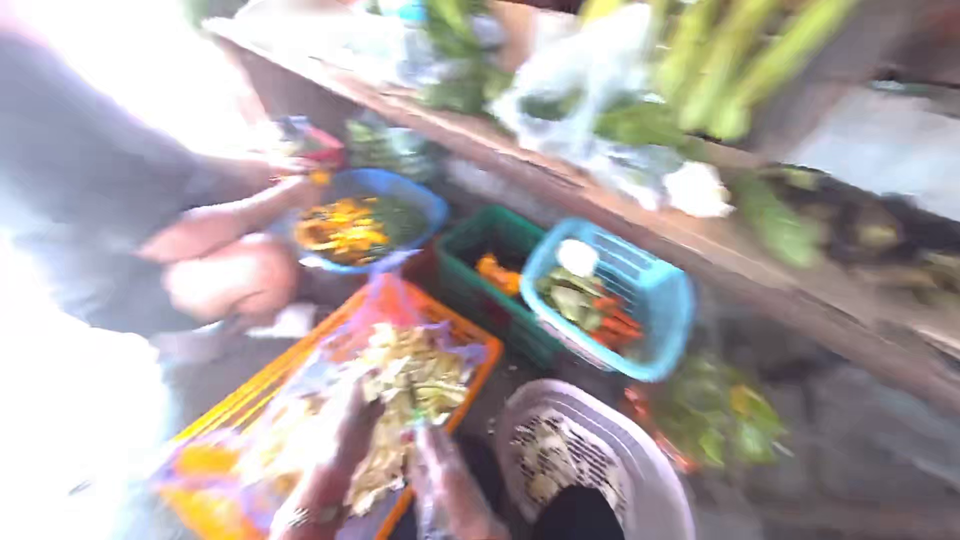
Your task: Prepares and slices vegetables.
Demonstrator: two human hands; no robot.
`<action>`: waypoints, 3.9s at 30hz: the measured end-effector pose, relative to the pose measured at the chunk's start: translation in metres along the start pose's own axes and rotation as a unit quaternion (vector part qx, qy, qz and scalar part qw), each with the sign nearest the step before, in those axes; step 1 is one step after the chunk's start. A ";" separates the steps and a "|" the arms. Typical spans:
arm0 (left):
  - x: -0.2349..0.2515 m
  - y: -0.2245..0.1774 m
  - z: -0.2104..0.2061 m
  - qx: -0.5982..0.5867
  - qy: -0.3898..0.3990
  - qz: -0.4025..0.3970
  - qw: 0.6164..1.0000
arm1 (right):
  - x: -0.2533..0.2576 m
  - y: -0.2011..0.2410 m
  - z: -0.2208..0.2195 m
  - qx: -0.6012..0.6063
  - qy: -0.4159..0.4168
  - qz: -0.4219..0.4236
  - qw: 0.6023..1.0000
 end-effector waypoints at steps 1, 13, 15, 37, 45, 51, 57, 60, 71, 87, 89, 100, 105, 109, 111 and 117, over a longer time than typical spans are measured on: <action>-0.002 -0.005 -0.003 -0.019 0.002 0.012 1.000 | 0.000 0.006 0.001 -0.013 -0.003 0.018 1.000; -0.010 -0.025 -0.010 -0.107 0.055 -0.004 0.993 | -0.027 0.027 -0.002 -0.291 -0.051 0.228 0.928; -0.012 -0.024 -0.011 -0.097 0.056 -0.002 0.994 | -0.026 0.028 -0.004 -0.304 -0.052 0.236 0.922; -0.025 -0.023 -0.016 -0.092 0.067 0.021 0.993 | -0.006 0.029 -0.007 -0.302 -0.070 0.233 0.922; -0.032 -0.020 -0.012 -0.076 0.043 0.002 0.996 | -0.003 0.032 -0.013 -0.322 -0.083 0.236 0.913; -0.035 -0.026 -0.008 -0.001 0.020 -0.070 0.997 | 0.000 0.030 -0.018 -0.324 -0.070 0.221 0.917; -0.038 -0.024 -0.006 0.009 0.042 -0.033 0.999 | 0.006 0.026 -0.017 -0.339 -0.064 0.203 0.917; -0.041 -0.019 -0.001 -0.013 0.029 0.013 0.999 | 0.011 0.025 -0.022 -0.356 -0.048 0.166 0.918; 0.003 0.002 0.033 0.115 0.005 -0.036 0.993 | 0.041 -0.010 -0.029 -0.185 0.064 -0.161 0.967; 0.020 -0.001 0.049 0.172 0.010 -0.110 0.979 | -0.043 0.003 0.174 0.076 -0.167 -0.042 0.982; 0.011 0.000 0.018 0.185 0.055 -0.122 0.974 | -0.056 -0.008 0.195 0.119 -0.202 -0.052 0.971; -0.092 -0.042 -0.267 0.360 0.363 -0.303 0.804 | -0.060 -0.046 0.217 0.307 -0.160 -0.040 0.937; -0.092 0.001 -0.369 0.548 0.274 -0.404 0.679 | -0.058 -0.048 0.219 0.320 -0.123 -0.035 0.939; -0.096 0.027 -0.389 0.614 0.270 -0.372 0.641 | -0.057 -0.044 0.220 0.354 -0.093 -0.028 0.930; -0.097 0.031 -0.389 0.632 0.275 -0.354 0.632 | -0.058 -0.046 0.221 0.369 -0.086 -0.029 0.925; -0.095 0.003 -0.364 0.496 0.329 -0.297 0.747 | -0.059 -0.049 0.221 0.366 -0.100 -0.035 0.925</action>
Point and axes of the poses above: each hand's wrist, its own x-axis towards the middle knuckle, its own z-axis out of the back of the hand, y = z × x, the point moved 7 cm from there along x, towards the middle knuckle, and after that the axes turned 12 degrees about -y, right-handed, at the moved point
